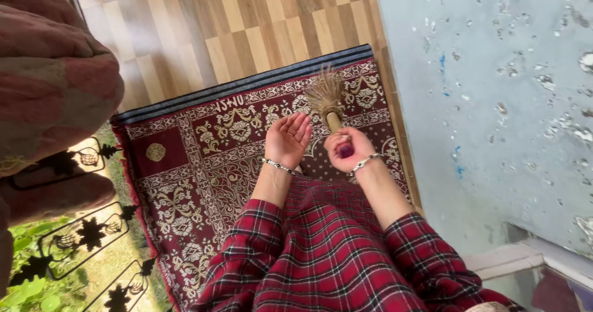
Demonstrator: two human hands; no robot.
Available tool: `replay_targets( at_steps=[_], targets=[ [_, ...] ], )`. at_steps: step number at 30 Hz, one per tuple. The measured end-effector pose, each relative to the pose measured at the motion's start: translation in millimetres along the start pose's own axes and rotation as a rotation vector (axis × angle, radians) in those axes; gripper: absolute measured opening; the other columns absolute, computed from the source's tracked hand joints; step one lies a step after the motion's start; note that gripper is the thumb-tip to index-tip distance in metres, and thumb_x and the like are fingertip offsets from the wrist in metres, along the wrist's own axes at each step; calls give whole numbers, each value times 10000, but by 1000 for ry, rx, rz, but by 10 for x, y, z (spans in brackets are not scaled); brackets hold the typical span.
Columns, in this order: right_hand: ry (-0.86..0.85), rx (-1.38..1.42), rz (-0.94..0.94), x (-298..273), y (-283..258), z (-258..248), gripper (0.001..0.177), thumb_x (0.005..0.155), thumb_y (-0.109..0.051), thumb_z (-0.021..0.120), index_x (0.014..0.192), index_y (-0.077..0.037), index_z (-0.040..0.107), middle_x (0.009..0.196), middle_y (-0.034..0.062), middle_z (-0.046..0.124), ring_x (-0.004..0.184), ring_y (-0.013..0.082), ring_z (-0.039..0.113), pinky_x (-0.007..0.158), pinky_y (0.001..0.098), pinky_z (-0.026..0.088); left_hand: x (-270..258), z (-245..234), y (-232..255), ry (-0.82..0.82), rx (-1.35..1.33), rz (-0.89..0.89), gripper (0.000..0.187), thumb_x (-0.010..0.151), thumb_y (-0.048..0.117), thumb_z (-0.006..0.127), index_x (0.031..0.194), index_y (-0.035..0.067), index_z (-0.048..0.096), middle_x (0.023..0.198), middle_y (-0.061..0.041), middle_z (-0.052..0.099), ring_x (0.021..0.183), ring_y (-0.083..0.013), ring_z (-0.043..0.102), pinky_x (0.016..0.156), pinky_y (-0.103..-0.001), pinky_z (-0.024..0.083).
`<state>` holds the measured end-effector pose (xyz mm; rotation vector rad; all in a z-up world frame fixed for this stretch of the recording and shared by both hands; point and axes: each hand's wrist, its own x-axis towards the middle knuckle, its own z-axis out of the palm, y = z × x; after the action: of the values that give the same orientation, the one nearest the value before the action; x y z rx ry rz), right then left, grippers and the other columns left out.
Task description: The recorder uses a traditional broom to sweep debris off a rug and tiled floor on a balcony.
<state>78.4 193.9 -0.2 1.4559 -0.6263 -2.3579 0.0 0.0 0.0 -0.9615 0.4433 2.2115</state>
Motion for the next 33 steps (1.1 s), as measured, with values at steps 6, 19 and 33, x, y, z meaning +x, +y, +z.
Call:
replay_targets(
  at_steps=[6, 19, 33],
  targets=[
    [93, -25, 12, -84, 20, 502, 185, 932, -51, 636, 844, -3, 481, 709, 12, 533, 509, 55, 534, 464, 154, 492, 137, 327, 189, 129, 124, -16, 362, 960, 276, 504, 1207, 29, 598, 1206, -112, 688, 1066, -224, 689, 947, -405, 564],
    [144, -224, 125, 615, -490, 1320, 269, 954, -259, 694, 882, -37, 560, 689, -14, 544, 519, 64, 529, 454, 164, 475, 1417, 729, -83, 197, 185, -318, 350, 960, 368, 595, 986, 19, 575, 728, -46, 651, 586, -150, 656, 579, -266, 611],
    [391, -191, -150, 627, -2350, 1907, 307, 988, -338, 610, 878, -59, 545, 692, 3, 570, 510, 65, 539, 458, 179, 500, 3648, 1208, -1187, 265, 456, -659, 445, 1034, 483, 515, 832, 86, 516, 521, 53, 475, 349, -90, 475, 312, -177, 428]
  ],
)
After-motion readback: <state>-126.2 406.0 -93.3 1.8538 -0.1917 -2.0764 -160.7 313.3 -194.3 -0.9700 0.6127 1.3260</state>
